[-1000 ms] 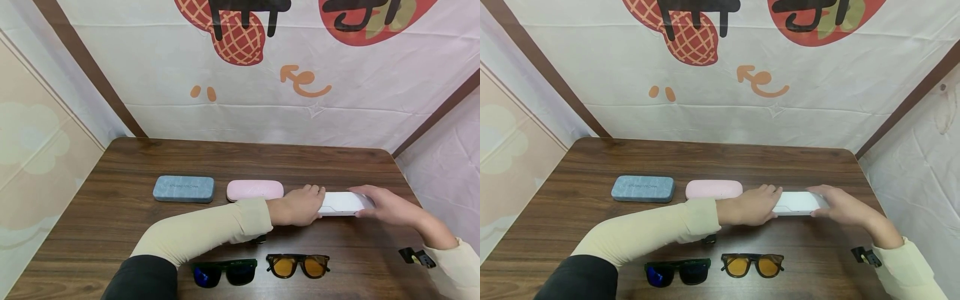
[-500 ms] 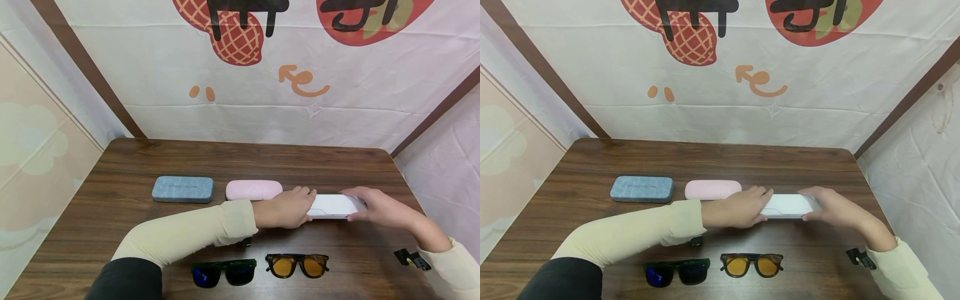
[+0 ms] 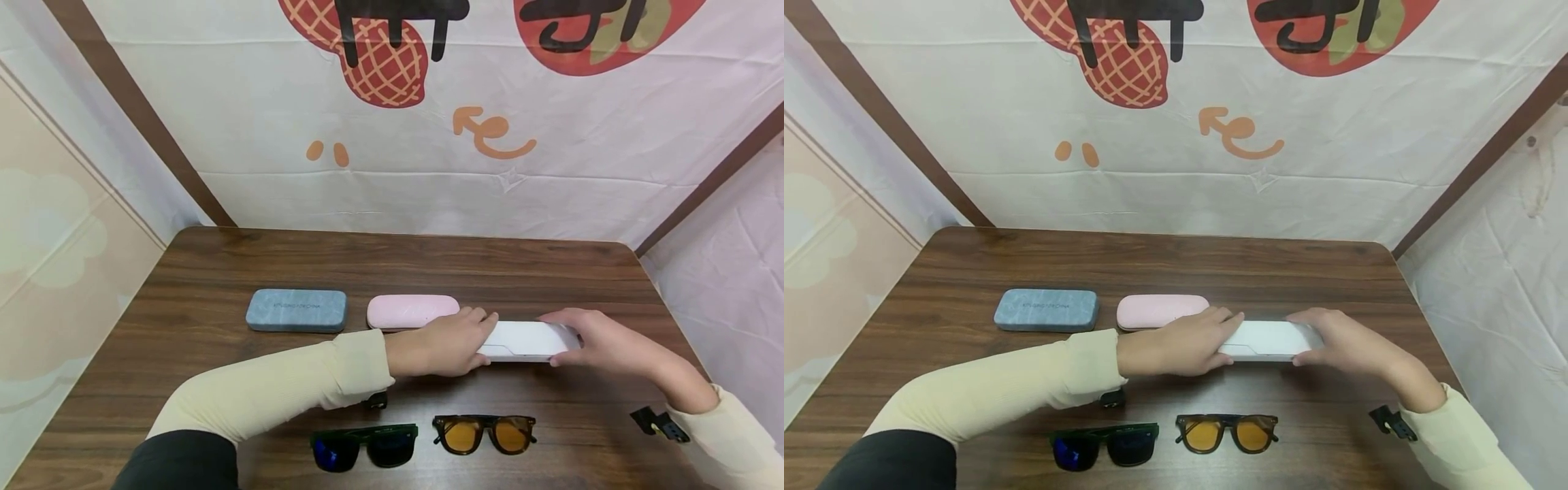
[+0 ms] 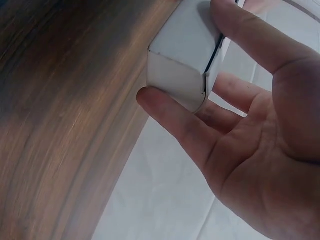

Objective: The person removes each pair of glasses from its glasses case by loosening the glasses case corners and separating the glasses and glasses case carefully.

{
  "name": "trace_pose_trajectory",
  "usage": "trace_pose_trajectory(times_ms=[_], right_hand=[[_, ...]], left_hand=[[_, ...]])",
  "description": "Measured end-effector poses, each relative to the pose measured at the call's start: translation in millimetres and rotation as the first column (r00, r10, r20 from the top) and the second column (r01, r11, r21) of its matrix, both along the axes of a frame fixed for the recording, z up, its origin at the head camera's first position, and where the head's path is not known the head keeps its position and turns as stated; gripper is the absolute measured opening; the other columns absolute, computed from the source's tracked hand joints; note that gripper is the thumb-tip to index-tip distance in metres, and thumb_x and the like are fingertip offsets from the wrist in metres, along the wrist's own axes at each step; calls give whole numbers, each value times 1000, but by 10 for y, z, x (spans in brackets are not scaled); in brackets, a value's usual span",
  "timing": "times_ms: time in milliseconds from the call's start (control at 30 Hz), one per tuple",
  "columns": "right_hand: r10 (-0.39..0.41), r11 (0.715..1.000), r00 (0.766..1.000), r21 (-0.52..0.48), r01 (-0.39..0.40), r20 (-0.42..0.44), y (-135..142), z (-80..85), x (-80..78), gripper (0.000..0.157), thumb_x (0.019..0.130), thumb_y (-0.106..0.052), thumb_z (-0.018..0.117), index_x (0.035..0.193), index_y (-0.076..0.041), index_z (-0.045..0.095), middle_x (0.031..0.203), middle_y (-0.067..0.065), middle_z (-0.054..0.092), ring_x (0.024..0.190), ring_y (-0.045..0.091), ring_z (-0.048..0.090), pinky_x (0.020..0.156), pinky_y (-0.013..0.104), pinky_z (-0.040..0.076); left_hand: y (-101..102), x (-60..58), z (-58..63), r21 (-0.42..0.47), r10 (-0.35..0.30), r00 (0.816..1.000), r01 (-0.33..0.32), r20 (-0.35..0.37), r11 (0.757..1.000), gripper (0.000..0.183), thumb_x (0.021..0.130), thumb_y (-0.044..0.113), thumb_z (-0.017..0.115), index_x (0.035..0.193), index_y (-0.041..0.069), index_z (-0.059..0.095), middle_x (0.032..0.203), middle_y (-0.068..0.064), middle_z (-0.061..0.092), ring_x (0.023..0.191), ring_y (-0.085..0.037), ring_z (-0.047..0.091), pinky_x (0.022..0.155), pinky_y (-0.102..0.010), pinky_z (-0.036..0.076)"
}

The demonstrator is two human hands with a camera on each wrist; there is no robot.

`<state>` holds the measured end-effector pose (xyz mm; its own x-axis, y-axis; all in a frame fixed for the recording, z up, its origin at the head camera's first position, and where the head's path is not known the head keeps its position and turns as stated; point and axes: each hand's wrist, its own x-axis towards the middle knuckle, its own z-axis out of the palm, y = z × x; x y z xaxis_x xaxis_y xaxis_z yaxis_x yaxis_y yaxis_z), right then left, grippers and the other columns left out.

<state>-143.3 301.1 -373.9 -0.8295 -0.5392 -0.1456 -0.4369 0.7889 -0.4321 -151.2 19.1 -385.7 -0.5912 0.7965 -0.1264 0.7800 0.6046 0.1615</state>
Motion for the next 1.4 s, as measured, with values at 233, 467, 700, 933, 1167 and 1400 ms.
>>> trace_pose_trajectory(times_ms=[233,467,700,933,1167,1400], right_hand=[[32,999,999,-3,-32,9,-114,-30,5,65,84,-35,85,134,0,63,126,12,67,110,26,63,84,42,52],[41,999,999,6,-41,25,-248,-36,21,63,83,-33,85,133,-1,63,126,13,66,106,23,63,81,39,53],[38,999,999,13,-38,35,-379,-65,32,63,82,-34,86,131,-2,64,125,12,67,107,23,63,82,40,53],[52,999,998,5,-52,31,-525,-135,24,59,81,-32,87,128,-3,67,122,10,69,105,22,63,81,39,53],[83,996,996,21,-83,20,-708,-197,21,58,79,-33,89,125,-4,67,117,5,70,98,16,62,80,37,51],[96,995,995,17,-96,-1,-819,-185,41,59,80,-31,88,128,-3,66,119,8,69,100,18,62,81,38,52]], left_hand=[[-135,22,-33,23,16,1000,-16,23,1000,70,102,40,61,154,0,39,144,-12,53,131,-21,52,101,-29,48],[-276,57,-70,57,25,998,-29,59,998,71,100,38,64,154,-1,39,143,-13,53,130,-21,53,102,-31,48],[-422,91,-92,74,28,995,-34,91,997,71,100,36,65,154,-2,38,145,-16,52,132,-24,51,107,-33,44],[-579,114,-139,119,33,993,-47,114,992,71,98,34,69,153,-2,41,141,-14,55,125,-23,54,102,-34,47],[-784,117,-143,175,26,988,-53,154,983,71,95,29,74,151,0,43,138,-15,56,126,-25,54,105,-38,45],[-922,114,-166,236,26,983,-70,184,969,67,92,26,78,147,1,49,131,-10,61,120,-21,56,103,-37,45]])
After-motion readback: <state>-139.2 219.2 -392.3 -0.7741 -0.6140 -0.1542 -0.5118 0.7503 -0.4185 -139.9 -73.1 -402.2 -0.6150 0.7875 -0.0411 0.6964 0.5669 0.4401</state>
